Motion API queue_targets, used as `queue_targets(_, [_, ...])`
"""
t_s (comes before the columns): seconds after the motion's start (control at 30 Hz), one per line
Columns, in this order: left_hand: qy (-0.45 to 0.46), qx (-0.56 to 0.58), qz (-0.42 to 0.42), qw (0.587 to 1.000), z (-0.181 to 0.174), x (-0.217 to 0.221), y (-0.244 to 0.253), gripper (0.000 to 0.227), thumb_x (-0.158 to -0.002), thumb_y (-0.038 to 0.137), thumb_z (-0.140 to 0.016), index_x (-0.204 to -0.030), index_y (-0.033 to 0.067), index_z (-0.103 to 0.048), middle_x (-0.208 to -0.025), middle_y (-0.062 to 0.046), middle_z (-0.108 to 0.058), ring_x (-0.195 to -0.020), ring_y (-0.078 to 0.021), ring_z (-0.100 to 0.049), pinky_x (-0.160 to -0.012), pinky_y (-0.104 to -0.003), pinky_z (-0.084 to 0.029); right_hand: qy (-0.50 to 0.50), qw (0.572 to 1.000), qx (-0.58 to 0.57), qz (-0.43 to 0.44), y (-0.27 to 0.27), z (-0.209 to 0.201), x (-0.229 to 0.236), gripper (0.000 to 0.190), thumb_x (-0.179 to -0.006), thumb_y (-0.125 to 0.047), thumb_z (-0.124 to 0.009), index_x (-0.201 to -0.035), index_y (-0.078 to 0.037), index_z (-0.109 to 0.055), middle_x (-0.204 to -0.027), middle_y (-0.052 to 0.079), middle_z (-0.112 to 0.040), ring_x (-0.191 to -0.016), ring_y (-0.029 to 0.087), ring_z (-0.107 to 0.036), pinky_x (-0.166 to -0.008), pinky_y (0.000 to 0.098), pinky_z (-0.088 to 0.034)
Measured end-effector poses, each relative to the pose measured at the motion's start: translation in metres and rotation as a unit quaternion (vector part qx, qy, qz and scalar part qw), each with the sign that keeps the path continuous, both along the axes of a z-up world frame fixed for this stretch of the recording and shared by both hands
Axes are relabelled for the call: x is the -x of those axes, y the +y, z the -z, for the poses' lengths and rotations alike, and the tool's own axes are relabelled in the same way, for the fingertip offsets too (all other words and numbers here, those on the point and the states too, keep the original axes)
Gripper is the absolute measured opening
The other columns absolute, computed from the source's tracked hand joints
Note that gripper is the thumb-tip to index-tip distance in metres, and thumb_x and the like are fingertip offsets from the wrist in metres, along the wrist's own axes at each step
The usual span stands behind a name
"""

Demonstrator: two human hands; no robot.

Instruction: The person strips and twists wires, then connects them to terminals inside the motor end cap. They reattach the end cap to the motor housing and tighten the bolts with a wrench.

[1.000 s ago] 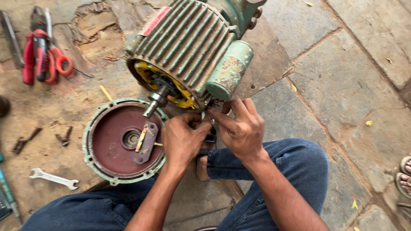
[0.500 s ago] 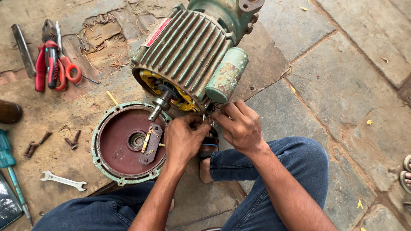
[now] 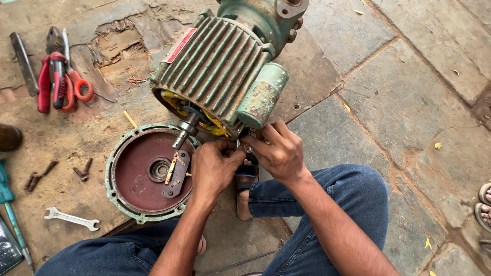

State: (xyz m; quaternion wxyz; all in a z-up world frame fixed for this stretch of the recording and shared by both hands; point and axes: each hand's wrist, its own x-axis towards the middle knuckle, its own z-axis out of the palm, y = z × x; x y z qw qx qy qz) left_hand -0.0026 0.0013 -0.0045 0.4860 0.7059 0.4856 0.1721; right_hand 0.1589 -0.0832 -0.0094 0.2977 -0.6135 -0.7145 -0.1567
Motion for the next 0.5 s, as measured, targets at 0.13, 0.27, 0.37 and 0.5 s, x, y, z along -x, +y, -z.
queue_targets(0.13, [0.004, -0.006, 0.005, 1.0, -0.002, 0.001, 0.001, 0.035, -0.076, 0.034, -0.076, -0.088, 0.001, -0.08, -0.07, -0.015, -0.076, -0.062, -0.0244, -0.075, -0.063, -0.039, -0.057, 0.0, 0.999, 0.013, -0.042, 0.0, 0.01, -0.015, 0.025, -0.077, -0.011, -0.078, -0.102, -0.014, -0.079, -0.085, 0.003, -0.058, -0.079, 0.02, -0.058, -0.062, 0.0356, -0.051])
queue_targets(0.27, [0.0, 0.01, 0.011, 1.0, -0.003, 0.001, 0.003, 0.036, -0.077, 0.035, -0.075, -0.089, 0.0013, -0.08, -0.07, -0.014, -0.077, -0.062, -0.0242, -0.075, -0.062, -0.039, -0.056, 0.045, 0.997, -0.05, -0.043, 0.004, 0.029, -0.025, 0.013, -0.083, -0.007, -0.075, -0.096, -0.009, -0.075, -0.09, 0.006, -0.059, -0.077, 0.016, -0.057, -0.058, 0.0311, -0.05])
queue_targets(0.37, [0.004, 0.026, 0.014, 1.0, -0.003, 0.001, 0.002, 0.036, -0.077, 0.035, -0.074, -0.089, 0.0021, -0.08, -0.069, -0.013, -0.077, -0.06, -0.0241, -0.075, -0.06, -0.038, -0.056, 0.158, 0.979, -0.13, -0.019, 0.001, 0.034, -0.032, 0.01, -0.094, 0.0, -0.074, -0.088, -0.004, -0.067, -0.098, 0.008, -0.061, -0.079, 0.012, -0.058, -0.06, 0.0264, -0.053])
queue_targets(0.5, [0.003, -0.002, 0.012, 1.0, -0.005, 0.002, 0.002, 0.037, -0.078, 0.036, -0.075, -0.088, 0.0005, -0.081, -0.067, -0.015, -0.075, -0.06, -0.0252, -0.074, -0.062, -0.038, -0.055, 0.262, 0.958, -0.066, 0.097, -0.019, 0.015, -0.042, 0.02, -0.094, 0.0, -0.079, -0.085, -0.002, -0.061, -0.098, 0.007, -0.061, -0.083, 0.013, -0.062, -0.064, 0.0261, -0.056])
